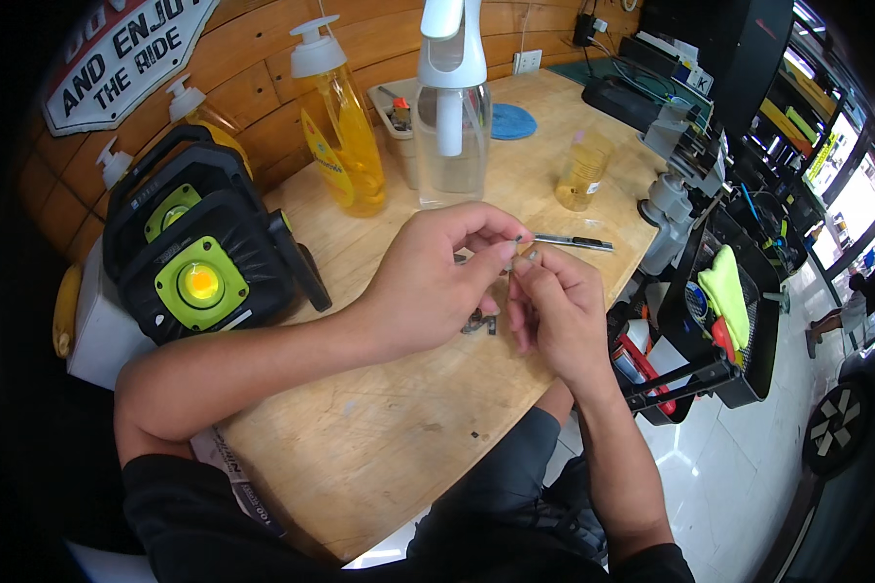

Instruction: The person assembles small metal components on a wooden workbench. They pick up individual pieces, fit them together by hand, and use a metal tool to adjust or secure the connections. The process involves handling multiple small parts and tools in a repetitive sequence.

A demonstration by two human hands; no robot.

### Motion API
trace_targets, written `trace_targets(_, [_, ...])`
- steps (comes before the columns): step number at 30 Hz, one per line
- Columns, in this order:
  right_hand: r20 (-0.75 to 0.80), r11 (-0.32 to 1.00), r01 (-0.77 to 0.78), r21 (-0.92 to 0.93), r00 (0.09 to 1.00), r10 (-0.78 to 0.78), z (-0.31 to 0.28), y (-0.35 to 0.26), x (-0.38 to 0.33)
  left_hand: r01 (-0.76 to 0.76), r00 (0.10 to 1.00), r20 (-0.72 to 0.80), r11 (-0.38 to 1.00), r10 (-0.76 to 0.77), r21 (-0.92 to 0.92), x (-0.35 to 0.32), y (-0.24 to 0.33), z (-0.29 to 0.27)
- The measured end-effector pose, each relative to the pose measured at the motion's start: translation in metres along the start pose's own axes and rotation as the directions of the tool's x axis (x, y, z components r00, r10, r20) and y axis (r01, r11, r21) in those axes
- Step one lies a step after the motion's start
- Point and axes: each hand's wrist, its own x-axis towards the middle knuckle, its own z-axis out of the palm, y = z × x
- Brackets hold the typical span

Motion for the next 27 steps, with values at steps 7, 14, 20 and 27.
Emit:
trace_targets(7, [0.008,0.999,-0.035,0.001,0.999,0.035,0.0,-0.001,0.0,-0.023,0.999,-0.044,1.0,0.023,0.003,0.001,-0.001,-0.001])
trace_targets(14, [0.057,0.997,-0.083,0.0,0.995,0.082,-0.003,-0.003,-0.001,0.067,0.997,-0.043,0.998,-0.067,0.009,0.003,0.003,-0.002])
trace_targets(20, [0.044,0.995,-0.08,0.059,0.996,0.078,0.002,-0.006,0.0,-0.175,0.982,0.012,0.893,0.187,0.414,0.007,-0.003,-0.01])
trace_targets(27, [0.037,0.997,-0.074,-0.012,0.997,0.074,-0.006,-0.009,0.008,-0.306,0.949,0.175,0.62,0.264,0.722,0.022,0.0,-0.03])
